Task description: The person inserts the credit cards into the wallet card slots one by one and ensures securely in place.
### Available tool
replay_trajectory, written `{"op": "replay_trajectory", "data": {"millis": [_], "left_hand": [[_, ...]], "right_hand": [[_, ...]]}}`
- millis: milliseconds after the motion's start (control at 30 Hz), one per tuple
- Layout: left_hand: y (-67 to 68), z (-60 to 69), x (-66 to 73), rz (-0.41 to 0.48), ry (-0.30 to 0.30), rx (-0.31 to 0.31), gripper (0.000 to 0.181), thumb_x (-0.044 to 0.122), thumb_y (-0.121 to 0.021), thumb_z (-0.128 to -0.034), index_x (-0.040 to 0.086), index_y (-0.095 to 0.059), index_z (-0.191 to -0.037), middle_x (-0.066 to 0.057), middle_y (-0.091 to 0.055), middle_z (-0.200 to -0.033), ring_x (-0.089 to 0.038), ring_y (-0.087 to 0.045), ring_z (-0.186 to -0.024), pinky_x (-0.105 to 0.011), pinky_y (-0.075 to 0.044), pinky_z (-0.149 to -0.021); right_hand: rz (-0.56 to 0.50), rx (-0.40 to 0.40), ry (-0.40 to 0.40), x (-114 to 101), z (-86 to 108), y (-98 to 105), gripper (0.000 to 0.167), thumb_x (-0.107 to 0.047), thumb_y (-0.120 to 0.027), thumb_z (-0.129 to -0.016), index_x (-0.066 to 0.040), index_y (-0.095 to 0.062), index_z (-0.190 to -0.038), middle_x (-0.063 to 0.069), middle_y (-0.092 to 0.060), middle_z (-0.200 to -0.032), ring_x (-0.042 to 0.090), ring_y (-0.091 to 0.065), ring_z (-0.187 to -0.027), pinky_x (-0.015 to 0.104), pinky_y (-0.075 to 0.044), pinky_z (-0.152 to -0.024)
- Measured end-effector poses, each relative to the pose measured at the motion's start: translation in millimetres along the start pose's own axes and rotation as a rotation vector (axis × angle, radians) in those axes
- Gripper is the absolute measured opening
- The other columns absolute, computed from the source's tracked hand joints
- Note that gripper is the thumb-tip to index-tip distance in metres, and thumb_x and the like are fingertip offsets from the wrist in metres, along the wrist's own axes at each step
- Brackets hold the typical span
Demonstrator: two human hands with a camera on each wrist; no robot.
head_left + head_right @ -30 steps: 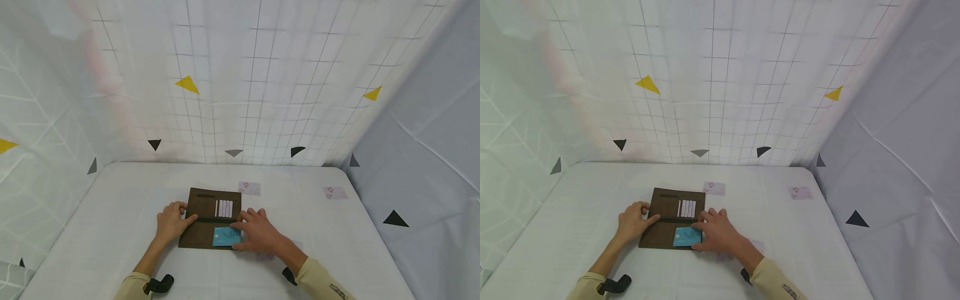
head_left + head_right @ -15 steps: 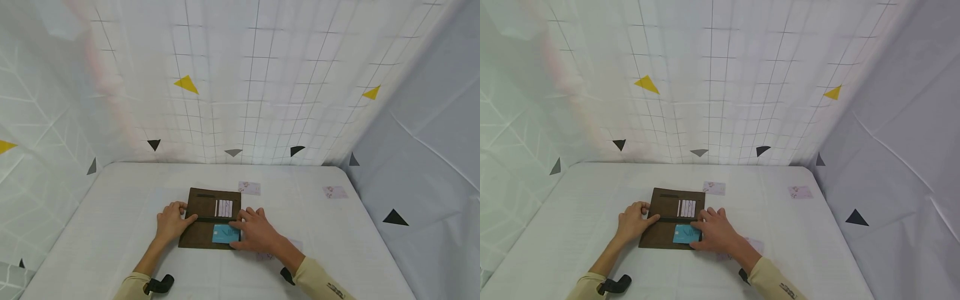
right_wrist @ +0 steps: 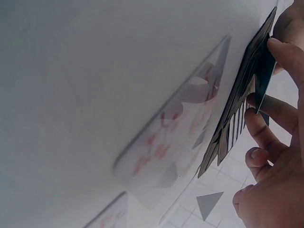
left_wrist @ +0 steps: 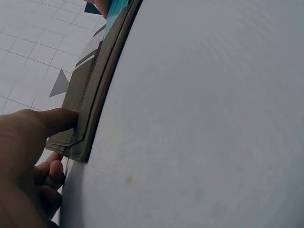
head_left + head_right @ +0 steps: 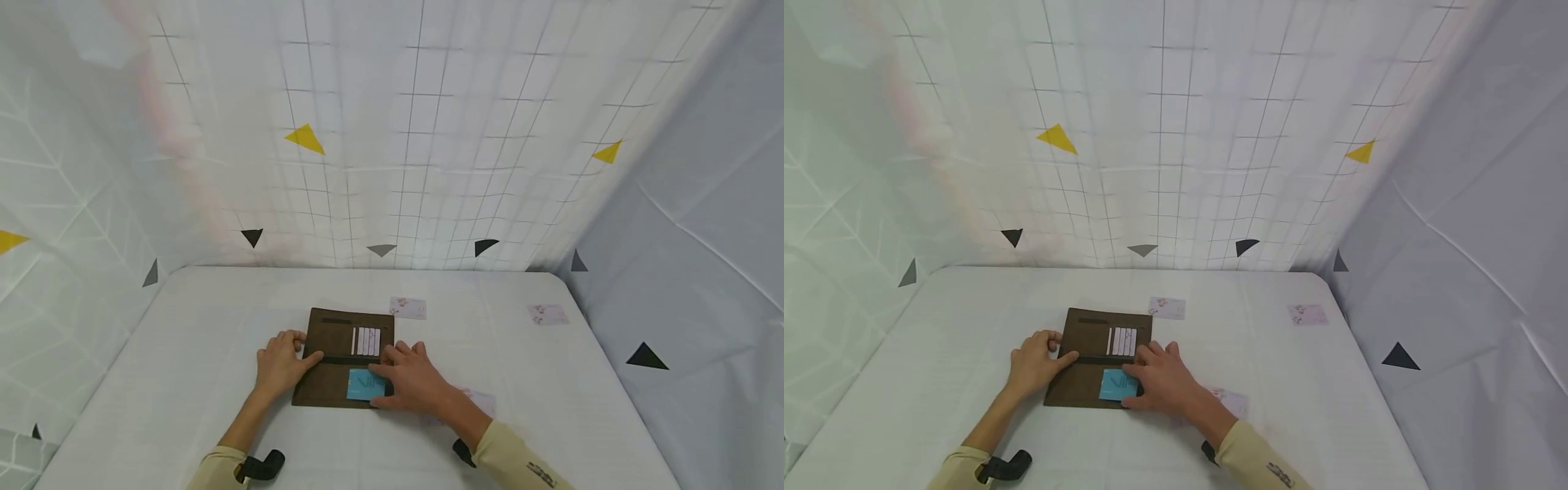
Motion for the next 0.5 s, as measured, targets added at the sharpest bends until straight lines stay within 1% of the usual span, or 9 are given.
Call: {"op": "replay_trajectory", "data": {"millis": [267,500], "left_hand": [[0.3,1.3,1.3,0.012,0.005,-0.008,0.056,0.044,-0.079,-0.0844,0.003,-0.063,-0.119,-0.005,-0.059,-0.093,-0.028,-0.054,-0.092,-0.050,-0.033,-0.080],[1.0,1.0,1.4,0.009,0.008,-0.007,0.056,0.044,-0.079,-0.0846,0.003,-0.063,-0.119,-0.005,-0.059,-0.094,-0.027,-0.053,-0.092,-0.049,-0.033,-0.079]], "right_hand": [[0.021,-0.013,-0.041,1.2,2.7,-2.1,0.070,-0.075,-0.067,-0.080,-0.031,-0.065,-0.134,-0.009,-0.053,-0.111,0.012,-0.037,-0.089,0.038,-0.023,-0.075],[0.020,-0.016,-0.081,8.5,7.4,-0.8,0.068,-0.075,-0.071,-0.075,-0.030,-0.067,-0.127,-0.008,-0.057,-0.113,0.013,-0.043,-0.095,0.039,-0.026,-0.077]]}}
Point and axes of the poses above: each hand's wrist, its own z-axis away from the middle knuckle, its own y-axis out of the back of the hand, x = y × z, the point moved 2 cm from there along -z, towards the middle knuckle
